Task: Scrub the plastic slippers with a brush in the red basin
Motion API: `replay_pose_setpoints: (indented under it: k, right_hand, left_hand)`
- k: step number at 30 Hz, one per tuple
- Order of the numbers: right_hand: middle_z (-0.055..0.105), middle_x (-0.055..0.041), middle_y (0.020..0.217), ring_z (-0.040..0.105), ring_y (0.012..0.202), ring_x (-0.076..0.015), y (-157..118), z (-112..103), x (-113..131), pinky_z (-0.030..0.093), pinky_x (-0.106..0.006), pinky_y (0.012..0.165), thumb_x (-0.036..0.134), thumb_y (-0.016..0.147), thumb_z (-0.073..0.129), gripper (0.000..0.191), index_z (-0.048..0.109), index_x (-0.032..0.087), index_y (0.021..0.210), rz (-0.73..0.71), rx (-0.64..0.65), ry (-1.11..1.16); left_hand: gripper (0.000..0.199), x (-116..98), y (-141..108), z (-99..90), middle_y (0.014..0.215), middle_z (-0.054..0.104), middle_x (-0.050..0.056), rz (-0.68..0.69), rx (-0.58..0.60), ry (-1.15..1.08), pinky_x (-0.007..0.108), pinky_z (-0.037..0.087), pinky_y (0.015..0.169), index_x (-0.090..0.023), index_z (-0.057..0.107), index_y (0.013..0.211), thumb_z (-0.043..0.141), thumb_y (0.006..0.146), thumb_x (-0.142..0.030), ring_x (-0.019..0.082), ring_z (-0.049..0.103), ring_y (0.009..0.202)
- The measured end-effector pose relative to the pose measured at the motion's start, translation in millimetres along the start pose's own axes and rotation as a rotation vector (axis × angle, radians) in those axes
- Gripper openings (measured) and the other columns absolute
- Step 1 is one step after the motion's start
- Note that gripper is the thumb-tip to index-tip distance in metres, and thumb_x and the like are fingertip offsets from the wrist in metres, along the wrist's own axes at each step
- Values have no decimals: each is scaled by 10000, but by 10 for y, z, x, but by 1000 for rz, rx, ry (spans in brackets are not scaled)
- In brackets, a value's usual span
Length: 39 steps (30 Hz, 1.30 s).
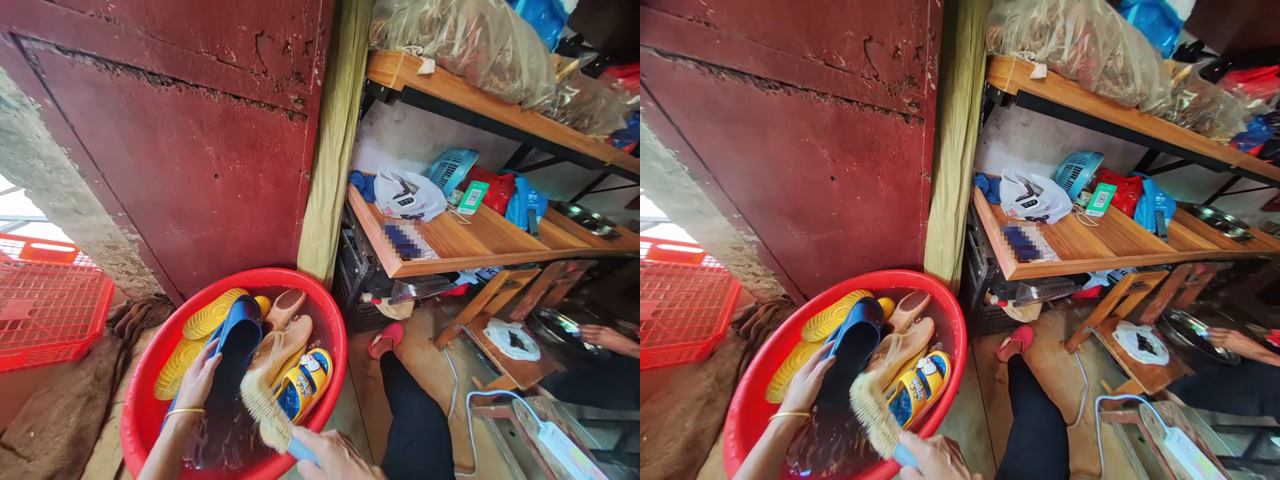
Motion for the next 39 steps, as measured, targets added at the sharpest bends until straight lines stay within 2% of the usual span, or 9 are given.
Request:
replay_pose_setpoints:
  k: [5,8,13,15,18,22,25,30,39]
  right_hand:
    - [773,10,1164,733,1026,-248,-51,-271,-317,549,-290,867,345,914,585,523,579,462,1424,70,-21,52]
    - [756,-24,1218,721,1070,-262,49,-223,-276,535,-315,943,342,957,539,500,567,390,1454,12,-41,52]
    - [728,-107,1265,689,1133,-299,389,-159,-98,523,-368,982,302,1001,433,538,481,243,1534,-33,-82,-17]
    - [718,-117,1276,680,1145,-302,518,-199,-47,513,-383,994,301,1013,407,536,468,246,1542,-22,-86,-72]
    - [700,-143,1292,685,1118,-307,678,-304,11,503,-401,994,281,1011,411,543,455,245,1550,-16,-57,-173]
    - [648,-226,1334,714,1036,-329,874,-429,5,533,-434,910,170,953,461,647,365,179,1593,41,-2,-295]
    - [669,-279,1255,726,994,-336,1035,-404,-15,550,-449,861,81,881,497,735,325,86,1595,82,21,-354]
    - [735,-275,1086,712,1026,-349,1337,-247,9,552,-458,856,42,875,476,630,449,7,1504,69,19,-381]
    - [739,-253,1100,723,1031,-305,1740,-170,-139,533,-403,869,36,929,477,453,569,36,1373,78,50,-314]
  left_hand:
    - [620,-91,-76,-95,1221,718,181,169,-81,518,496,525,969,-186,571,1448,360,929,-450,373,672,1136]
    - [580,-241,-156,-197,1285,665,190,229,-218,712,478,543,892,-205,594,1422,320,972,-446,359,662,1113]
    - [558,-375,-249,-239,1226,673,225,164,-362,835,488,518,884,-111,627,1328,275,994,-384,369,652,1097]
    - [502,-434,-333,-48,1325,644,213,253,-326,870,502,471,993,-127,667,1270,297,986,-314,359,624,1183]
    - [484,-459,-509,346,1562,480,197,429,-222,944,544,269,1198,-140,648,1331,377,968,-310,360,430,1441]
    - [610,-290,-593,601,1673,304,202,421,-163,984,585,113,1249,-131,522,1482,465,945,-412,364,166,1575]
    - [618,-166,-535,647,1680,278,216,384,-139,1007,601,107,1246,-122,516,1492,476,943,-403,373,124,1584]
    - [588,2,-366,630,1686,274,202,359,-87,1092,593,193,1223,-169,521,1497,465,952,-382,373,193,1569]
    - [653,280,-183,603,1676,257,254,314,-54,1178,568,172,1228,-135,485,1521,537,927,-400,401,215,1559]
Point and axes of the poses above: each hand's wrist, its own y-axis towards the middle knuckle, its own z-axis out of the palm, x = y × z, the point moved 9 cm from there along y, towards the middle knuckle
